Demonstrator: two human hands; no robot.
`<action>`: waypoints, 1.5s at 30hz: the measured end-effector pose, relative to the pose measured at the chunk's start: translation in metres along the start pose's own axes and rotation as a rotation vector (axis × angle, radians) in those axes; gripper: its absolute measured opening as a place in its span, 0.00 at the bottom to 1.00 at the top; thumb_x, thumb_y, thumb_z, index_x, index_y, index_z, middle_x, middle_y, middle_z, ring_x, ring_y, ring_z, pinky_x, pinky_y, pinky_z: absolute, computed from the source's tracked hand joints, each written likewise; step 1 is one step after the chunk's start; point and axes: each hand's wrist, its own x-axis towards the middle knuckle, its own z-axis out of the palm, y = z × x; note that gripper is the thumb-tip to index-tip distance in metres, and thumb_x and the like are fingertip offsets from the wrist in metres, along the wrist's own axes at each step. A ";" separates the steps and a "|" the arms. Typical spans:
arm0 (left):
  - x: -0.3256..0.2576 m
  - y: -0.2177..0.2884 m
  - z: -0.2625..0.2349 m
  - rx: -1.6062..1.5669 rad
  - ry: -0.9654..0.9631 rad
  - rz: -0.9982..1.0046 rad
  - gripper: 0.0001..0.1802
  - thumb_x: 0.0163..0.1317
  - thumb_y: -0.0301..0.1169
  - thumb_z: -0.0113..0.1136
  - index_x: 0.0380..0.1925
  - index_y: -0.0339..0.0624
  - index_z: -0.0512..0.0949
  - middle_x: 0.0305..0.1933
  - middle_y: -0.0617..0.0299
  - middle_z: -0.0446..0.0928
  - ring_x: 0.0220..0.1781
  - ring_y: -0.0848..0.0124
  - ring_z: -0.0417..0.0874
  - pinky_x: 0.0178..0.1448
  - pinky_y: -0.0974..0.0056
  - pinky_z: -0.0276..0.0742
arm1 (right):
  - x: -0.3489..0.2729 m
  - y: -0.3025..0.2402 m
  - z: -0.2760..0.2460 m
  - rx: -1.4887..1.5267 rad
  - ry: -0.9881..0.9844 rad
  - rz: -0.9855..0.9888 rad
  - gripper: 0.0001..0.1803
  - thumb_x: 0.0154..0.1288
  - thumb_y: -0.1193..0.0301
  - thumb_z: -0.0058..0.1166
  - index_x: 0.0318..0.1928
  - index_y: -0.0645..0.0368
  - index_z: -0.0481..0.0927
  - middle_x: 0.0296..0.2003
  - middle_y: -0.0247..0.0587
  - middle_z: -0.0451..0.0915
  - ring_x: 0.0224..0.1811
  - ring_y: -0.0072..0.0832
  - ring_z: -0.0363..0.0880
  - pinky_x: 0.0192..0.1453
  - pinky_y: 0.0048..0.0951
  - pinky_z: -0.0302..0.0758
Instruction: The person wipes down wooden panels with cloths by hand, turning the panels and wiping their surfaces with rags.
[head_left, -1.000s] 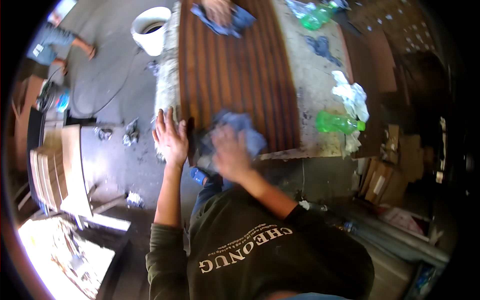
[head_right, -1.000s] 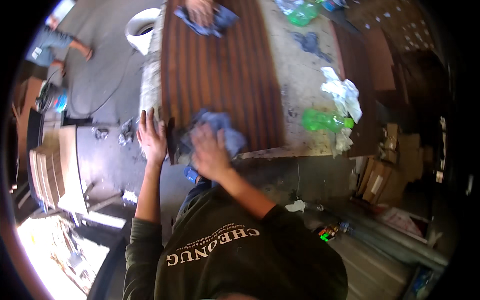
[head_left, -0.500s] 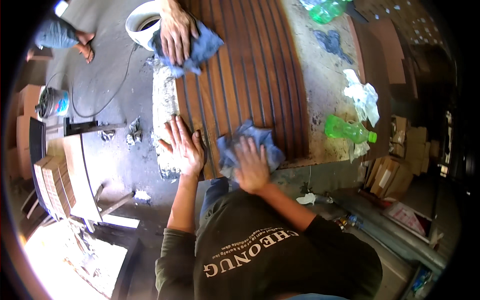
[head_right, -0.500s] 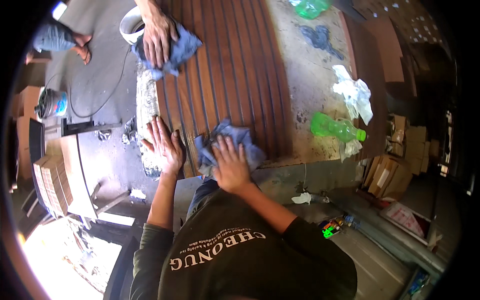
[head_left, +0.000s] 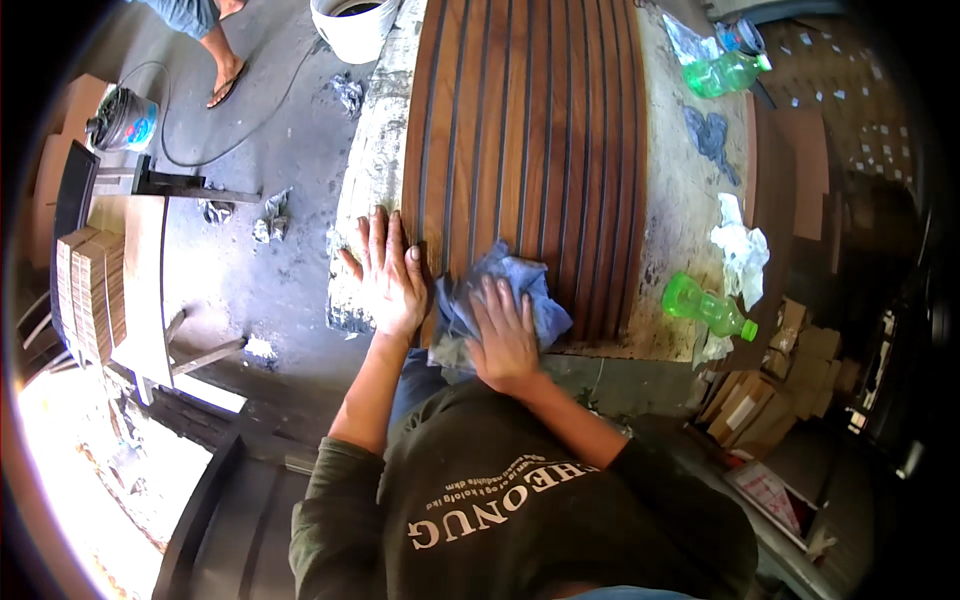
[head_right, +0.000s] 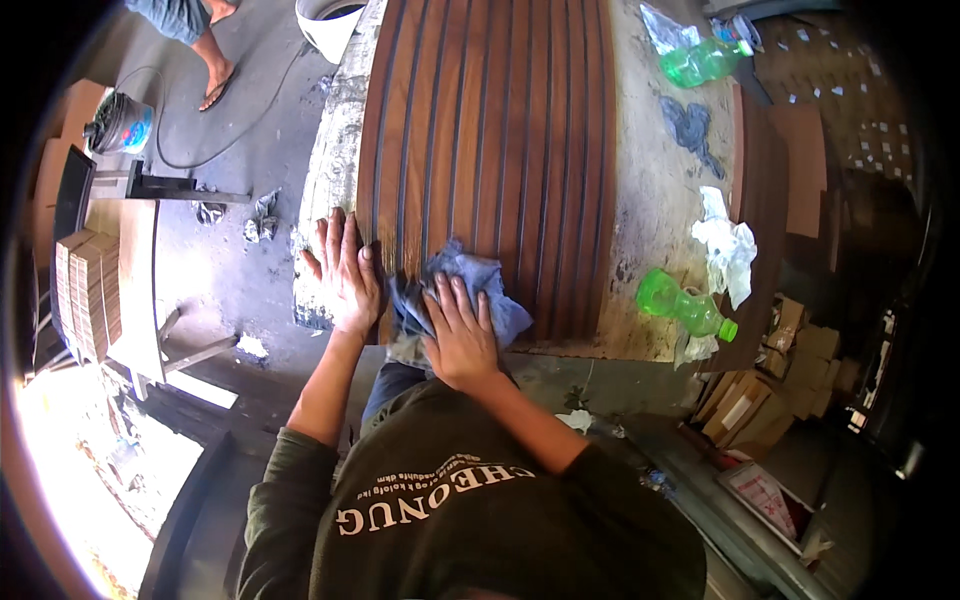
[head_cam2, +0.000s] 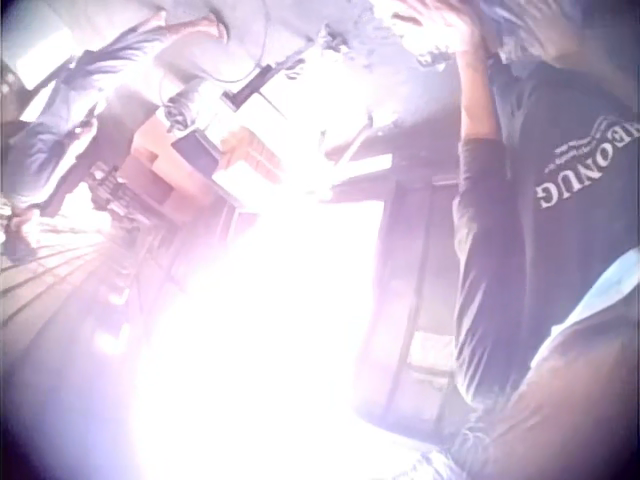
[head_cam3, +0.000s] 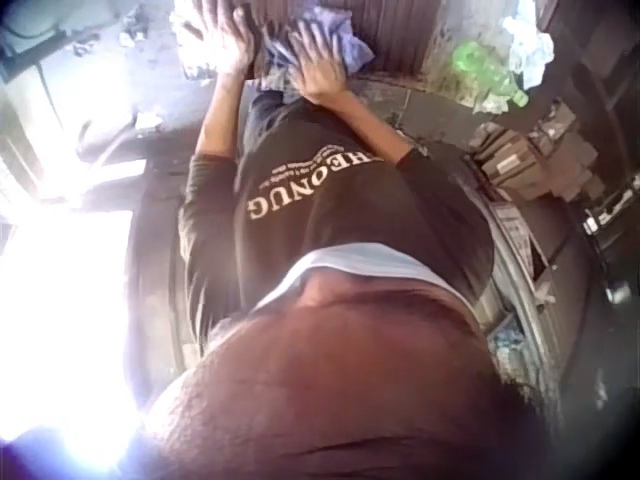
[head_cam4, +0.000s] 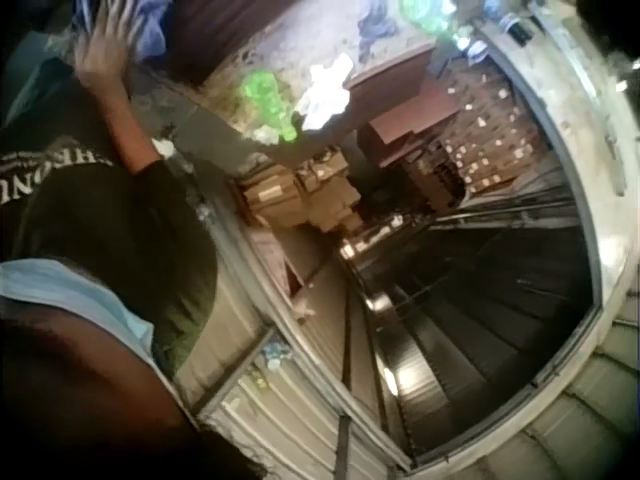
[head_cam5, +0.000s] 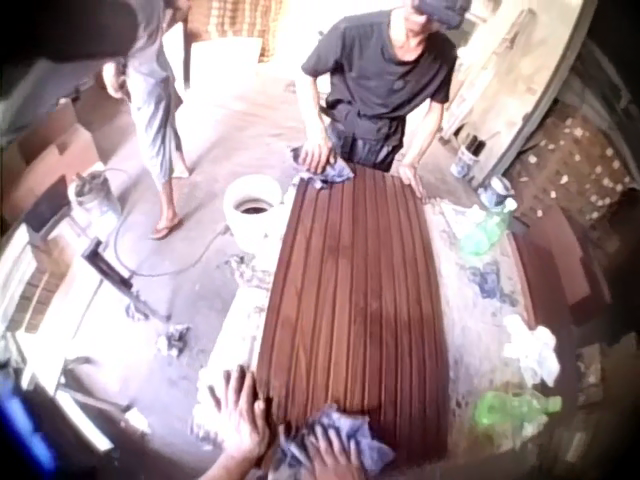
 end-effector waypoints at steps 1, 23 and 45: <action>0.000 0.002 -0.001 -0.010 -0.010 0.008 0.29 0.68 0.46 0.36 0.63 0.41 0.64 0.71 0.53 0.57 0.74 0.52 0.49 0.72 0.39 0.28 | 0.009 0.001 -0.003 0.045 0.116 -0.050 0.35 0.58 0.58 0.50 0.65 0.60 0.62 0.70 0.51 0.51 0.73 0.45 0.47 0.71 0.57 0.43; 0.006 0.011 -0.001 -0.168 0.164 -0.021 0.51 0.59 0.67 0.33 0.66 0.32 0.54 0.69 0.41 0.55 0.72 0.50 0.53 0.71 0.41 0.34 | 0.250 0.029 -0.067 -0.191 0.459 -0.118 0.30 0.70 0.54 0.31 0.69 0.51 0.55 0.72 0.41 0.46 0.74 0.37 0.42 0.75 0.49 0.39; 0.004 0.019 -0.001 0.088 -0.101 -0.121 0.26 0.65 0.43 0.42 0.59 0.46 0.71 0.70 0.50 0.57 0.74 0.48 0.49 0.73 0.44 0.29 | 0.473 0.110 -0.200 0.026 0.599 0.180 0.35 0.65 0.53 0.41 0.69 0.55 0.55 0.71 0.45 0.49 0.74 0.39 0.42 0.74 0.49 0.41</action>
